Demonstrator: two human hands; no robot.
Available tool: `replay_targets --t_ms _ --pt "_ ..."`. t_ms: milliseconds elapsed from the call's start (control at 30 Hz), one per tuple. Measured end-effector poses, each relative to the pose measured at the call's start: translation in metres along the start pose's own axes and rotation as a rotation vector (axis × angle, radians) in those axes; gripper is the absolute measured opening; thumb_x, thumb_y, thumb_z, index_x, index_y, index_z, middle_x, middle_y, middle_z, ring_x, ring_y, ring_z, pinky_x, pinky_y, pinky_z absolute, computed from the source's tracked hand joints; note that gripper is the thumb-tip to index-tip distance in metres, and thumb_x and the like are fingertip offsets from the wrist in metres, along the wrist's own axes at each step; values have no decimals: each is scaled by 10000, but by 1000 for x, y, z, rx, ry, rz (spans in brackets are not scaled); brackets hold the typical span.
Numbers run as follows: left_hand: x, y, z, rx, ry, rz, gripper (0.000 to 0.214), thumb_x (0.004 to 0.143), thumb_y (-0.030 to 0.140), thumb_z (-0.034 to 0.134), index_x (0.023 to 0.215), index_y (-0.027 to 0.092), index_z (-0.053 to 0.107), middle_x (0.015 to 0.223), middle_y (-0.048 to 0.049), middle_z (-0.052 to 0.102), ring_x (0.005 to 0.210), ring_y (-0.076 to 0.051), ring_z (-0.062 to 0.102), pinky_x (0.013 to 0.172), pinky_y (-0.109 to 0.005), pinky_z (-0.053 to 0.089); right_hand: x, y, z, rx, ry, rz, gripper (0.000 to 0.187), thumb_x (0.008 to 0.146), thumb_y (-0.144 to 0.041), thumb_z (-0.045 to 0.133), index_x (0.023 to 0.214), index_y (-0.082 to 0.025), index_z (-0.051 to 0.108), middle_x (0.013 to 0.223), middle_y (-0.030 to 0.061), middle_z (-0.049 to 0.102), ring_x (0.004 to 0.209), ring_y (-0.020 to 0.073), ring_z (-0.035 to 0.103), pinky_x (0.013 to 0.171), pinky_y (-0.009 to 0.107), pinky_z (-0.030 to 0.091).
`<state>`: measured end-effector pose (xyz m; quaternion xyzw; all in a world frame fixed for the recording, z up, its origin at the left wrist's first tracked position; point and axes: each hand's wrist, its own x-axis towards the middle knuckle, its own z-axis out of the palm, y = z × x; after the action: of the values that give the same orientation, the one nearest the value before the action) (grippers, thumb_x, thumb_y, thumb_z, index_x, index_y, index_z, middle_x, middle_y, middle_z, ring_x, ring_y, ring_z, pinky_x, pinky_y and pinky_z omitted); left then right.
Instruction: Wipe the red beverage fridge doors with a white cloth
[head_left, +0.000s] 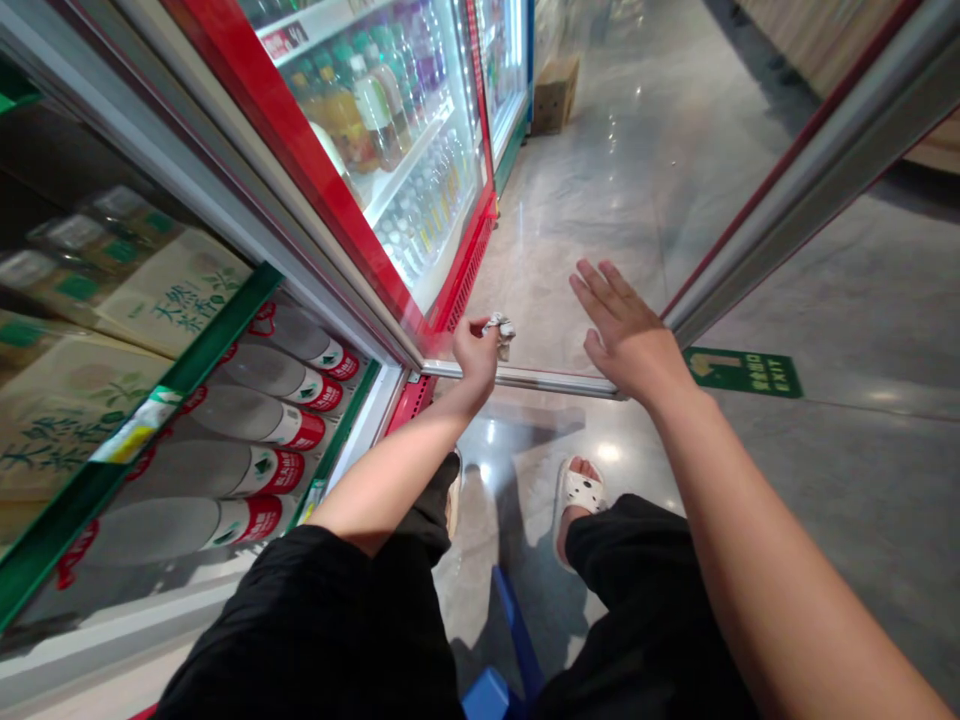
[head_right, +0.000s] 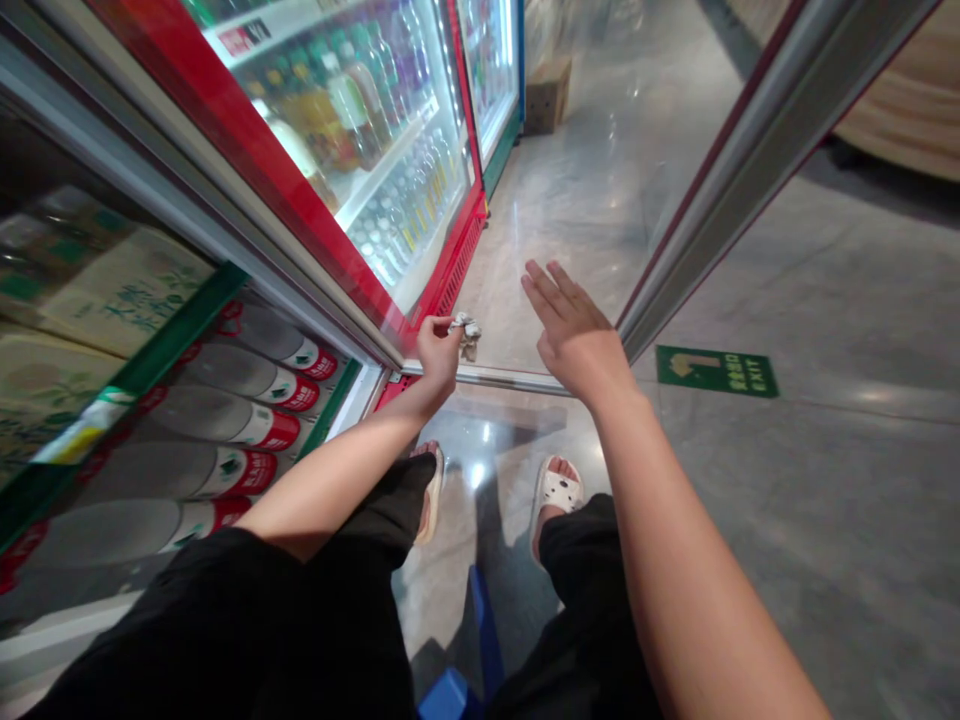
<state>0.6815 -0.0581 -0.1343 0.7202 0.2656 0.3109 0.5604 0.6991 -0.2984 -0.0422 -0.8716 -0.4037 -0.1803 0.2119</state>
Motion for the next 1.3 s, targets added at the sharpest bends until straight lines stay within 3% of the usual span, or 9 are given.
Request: replay_targets --t_ms 167,267,400,533,800,1067,1300 --pt "1 5 -2 -8 34 -35 213 809 62 793 863 219 659 843 11 712 817 -147 683 797 -272 549 -8 -5 -17 -44 -8 49 991 877 -29 522 1761 -305 166 1798 19 305 1665 312 279 1337 567 398" --pt "0 -1 -6 12 72 -67 249 799 32 783 828 220 622 827 19 684 801 -144 671 812 -283 544 -16 -4 -27 -100 3 98 956 892 -36 515 1760 -265 182 1791 68 320 1664 337 279 1339 600 378" --pt "-9 -4 -1 24 63 -66 267 787 7 771 805 220 611 806 31 667 788 -141 660 807 -276 532 -28 6 -35 -131 -15 117 952 907 -42 504 1760 -289 160 1798 61 313 1662 352 279 1331 637 363" --pt "-20 1 10 22 34 -37 242 785 31 782 818 223 638 800 29 678 793 -149 665 796 -272 522 -35 14 -37 -132 -56 121 974 895 -41 513 1759 -311 155 1804 40 306 1666 335 273 1339 615 351" --pt "-32 -2 20 31 99 -52 238 811 34 738 869 231 617 909 9 674 934 -164 660 931 -314 519 -34 18 -43 -93 -75 120 868 914 -30 477 1728 -271 295 1780 63 363 1673 274 270 1367 534 325" --pt "-44 0 42 26 21 -57 238 804 33 766 850 223 630 839 38 654 811 -137 634 817 -272 510 -52 31 -43 -62 -26 152 913 917 -49 506 1745 -311 223 1795 33 332 1656 313 310 1338 591 375" --pt "-53 -3 48 56 10 -74 185 847 97 758 895 224 632 929 14 682 872 -134 649 847 -273 516 -62 35 -42 -46 7 178 932 905 -39 512 1749 -296 213 1802 57 311 1660 319 307 1334 619 369"
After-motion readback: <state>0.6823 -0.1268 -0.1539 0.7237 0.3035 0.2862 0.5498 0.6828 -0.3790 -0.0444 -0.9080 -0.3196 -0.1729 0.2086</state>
